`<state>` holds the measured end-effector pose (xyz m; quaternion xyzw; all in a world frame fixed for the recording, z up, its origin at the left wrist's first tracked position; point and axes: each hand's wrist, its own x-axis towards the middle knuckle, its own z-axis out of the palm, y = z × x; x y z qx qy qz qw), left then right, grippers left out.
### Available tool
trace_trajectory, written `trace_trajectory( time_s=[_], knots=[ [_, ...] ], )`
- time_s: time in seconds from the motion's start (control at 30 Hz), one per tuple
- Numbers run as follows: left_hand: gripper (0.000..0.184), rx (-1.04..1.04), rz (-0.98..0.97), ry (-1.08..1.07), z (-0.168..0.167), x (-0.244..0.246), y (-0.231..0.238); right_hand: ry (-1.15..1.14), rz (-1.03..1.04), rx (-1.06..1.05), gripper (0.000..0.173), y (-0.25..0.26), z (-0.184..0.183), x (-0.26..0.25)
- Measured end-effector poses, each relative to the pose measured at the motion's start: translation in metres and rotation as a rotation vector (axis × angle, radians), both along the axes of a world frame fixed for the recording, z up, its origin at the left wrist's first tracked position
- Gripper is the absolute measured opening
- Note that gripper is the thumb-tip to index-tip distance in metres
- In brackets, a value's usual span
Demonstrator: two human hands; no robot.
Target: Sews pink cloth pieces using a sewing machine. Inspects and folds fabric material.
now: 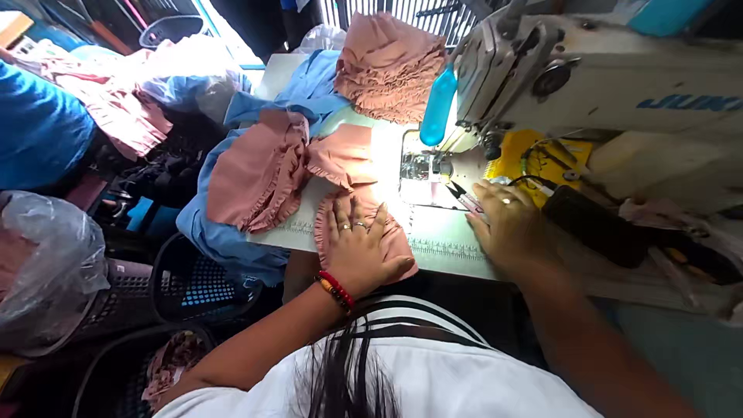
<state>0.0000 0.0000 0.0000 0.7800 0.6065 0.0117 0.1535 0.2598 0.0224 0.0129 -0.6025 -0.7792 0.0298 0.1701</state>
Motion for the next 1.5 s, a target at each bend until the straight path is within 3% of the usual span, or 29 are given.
trace_trajectory(
  time_s=[0.23,0.3,0.47,0.7,0.87,0.97,1.03,1.1,1.17,1.23,1.33,1.37,1.43,1.5],
  knots=[
    [0.106,0.107,0.004,-0.019,-0.011,0.0,-0.004,-0.242,0.061,0.127,0.028,0.002,-0.011,-0.004],
    [0.107,0.101,0.009,-0.013,-0.01,0.0,-0.003,-0.209,0.069,0.139,0.027,-0.003,-0.006,-0.014],
    [0.109,0.082,0.002,-0.023,-0.01,0.0,-0.003,-0.152,0.085,-0.056,0.024,-0.022,0.0,-0.058],
    [0.107,0.064,0.0,0.001,-0.008,0.0,-0.002,-0.202,0.035,0.052,0.027,-0.01,-0.014,-0.087],
    [0.11,0.053,-0.05,0.006,-0.008,-0.002,-0.005,-0.192,0.018,-0.003,0.028,-0.006,-0.011,-0.087],
    [0.094,0.046,-0.274,-0.162,-0.013,-0.015,-0.016,-0.185,-0.084,-0.067,0.027,-0.009,-0.009,-0.07],
    [0.068,0.103,-0.392,-0.418,-0.016,-0.027,-0.017,-0.187,-0.119,-0.033,0.028,-0.007,-0.011,-0.054],
    [0.039,0.262,-0.354,-0.606,-0.015,-0.039,-0.007,-0.127,-0.124,-0.001,0.031,-0.008,-0.008,-0.045],
    [0.022,0.414,-0.209,-0.613,-0.008,-0.047,0.013,-0.054,-0.07,0.09,0.03,-0.01,-0.006,-0.05],
    [0.026,0.455,-0.099,-0.51,-0.003,-0.049,0.035,0.017,0.004,0.083,0.028,-0.011,-0.003,-0.065],
    [0.068,0.345,-0.094,-0.251,-0.009,-0.039,0.055,0.049,0.081,0.082,0.02,-0.009,-0.01,-0.08],
    [0.072,0.308,-0.094,-0.213,-0.013,-0.034,0.059,0.045,0.086,0.097,0.02,-0.008,-0.014,-0.079],
    [0.06,0.292,-0.095,-0.179,-0.016,-0.025,0.06,0.049,0.077,0.127,0.022,-0.007,-0.022,-0.068],
    [0.031,0.324,-0.121,-0.175,-0.013,-0.02,0.055,0.065,0.063,0.145,0.026,-0.007,-0.029,-0.05]
  ],
)
